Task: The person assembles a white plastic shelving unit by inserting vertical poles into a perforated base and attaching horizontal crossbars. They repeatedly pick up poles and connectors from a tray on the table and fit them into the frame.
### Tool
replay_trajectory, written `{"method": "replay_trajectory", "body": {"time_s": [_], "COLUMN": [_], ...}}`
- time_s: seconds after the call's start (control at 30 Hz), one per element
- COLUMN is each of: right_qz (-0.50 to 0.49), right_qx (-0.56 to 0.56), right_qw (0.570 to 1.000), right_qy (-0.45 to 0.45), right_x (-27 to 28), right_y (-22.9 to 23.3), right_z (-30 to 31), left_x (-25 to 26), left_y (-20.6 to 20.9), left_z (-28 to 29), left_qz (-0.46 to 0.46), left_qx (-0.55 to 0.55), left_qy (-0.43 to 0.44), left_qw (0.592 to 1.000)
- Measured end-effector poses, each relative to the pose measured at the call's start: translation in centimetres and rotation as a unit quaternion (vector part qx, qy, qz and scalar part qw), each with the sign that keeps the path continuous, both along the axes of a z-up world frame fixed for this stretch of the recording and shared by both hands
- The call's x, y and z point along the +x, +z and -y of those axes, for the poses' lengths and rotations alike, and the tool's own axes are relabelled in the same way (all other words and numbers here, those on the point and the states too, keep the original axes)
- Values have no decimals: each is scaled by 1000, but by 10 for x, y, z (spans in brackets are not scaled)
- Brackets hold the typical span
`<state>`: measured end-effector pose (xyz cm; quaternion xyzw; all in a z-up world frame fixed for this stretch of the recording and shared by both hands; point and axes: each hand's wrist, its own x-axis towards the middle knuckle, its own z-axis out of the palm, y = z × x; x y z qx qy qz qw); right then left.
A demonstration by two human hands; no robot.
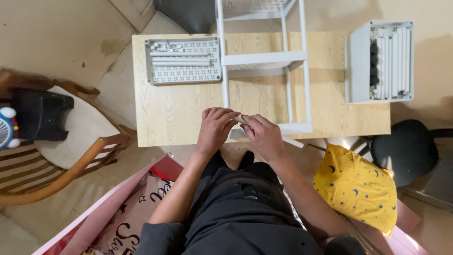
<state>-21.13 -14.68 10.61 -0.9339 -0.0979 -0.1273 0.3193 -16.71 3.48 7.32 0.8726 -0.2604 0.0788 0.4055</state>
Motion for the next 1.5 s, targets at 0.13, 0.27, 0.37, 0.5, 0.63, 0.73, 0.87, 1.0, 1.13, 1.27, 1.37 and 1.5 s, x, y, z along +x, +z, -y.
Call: {"method": "replay_trajectory", "body": {"time_s": [0.13,0.27,0.37,0.5,0.63,0.73,0.87,1.0,1.13,1.27,1.37,1.5], "right_qz": [-34,-60,-71,-80,-92,-85,-91,-87,-89,-101,-101,-185], "right_qx": [9,56,87,96,93,81,71,62,56,82,94,112], "right_qw": [999,991,983,973,964,963,963,966,965,962,962,936], "right_qy": [-41,-106,-148,-194,-232,-242,-243,-235,-239,-240,-238,-278], "right_x": [-42,-82,-105,-123,-128,-124,-121,-118,-118,-116,-114,-113], "right_y": [-10,-23,-36,-57,-77,-88,-97,-100,-102,-103,-101,-98], "right_z": [41,76,99,128,150,163,173,176,178,179,176,167], "left_x": [-28,-50,-62,-72,-70,-67,-66,-64,-61,-61,-60,-59], "left_y": [-6,-13,-19,-31,-47,-57,-69,-74,-78,-82,-83,-82], "left_z": [34,68,92,122,148,165,180,191,197,203,206,207], "left_qz": [-22,-12,-19,-15,-27,-38,-40,-39,-24,-27,-34,-25], "left_qx": [1,-5,16,61,85,91,98,101,80,71,77,105], "left_qy": [-22,-66,-96,-101,-97,-100,-107,-91,-77,-55,-42,-41], "left_qw": [1000,998,995,993,991,990,989,990,994,996,996,993]}}
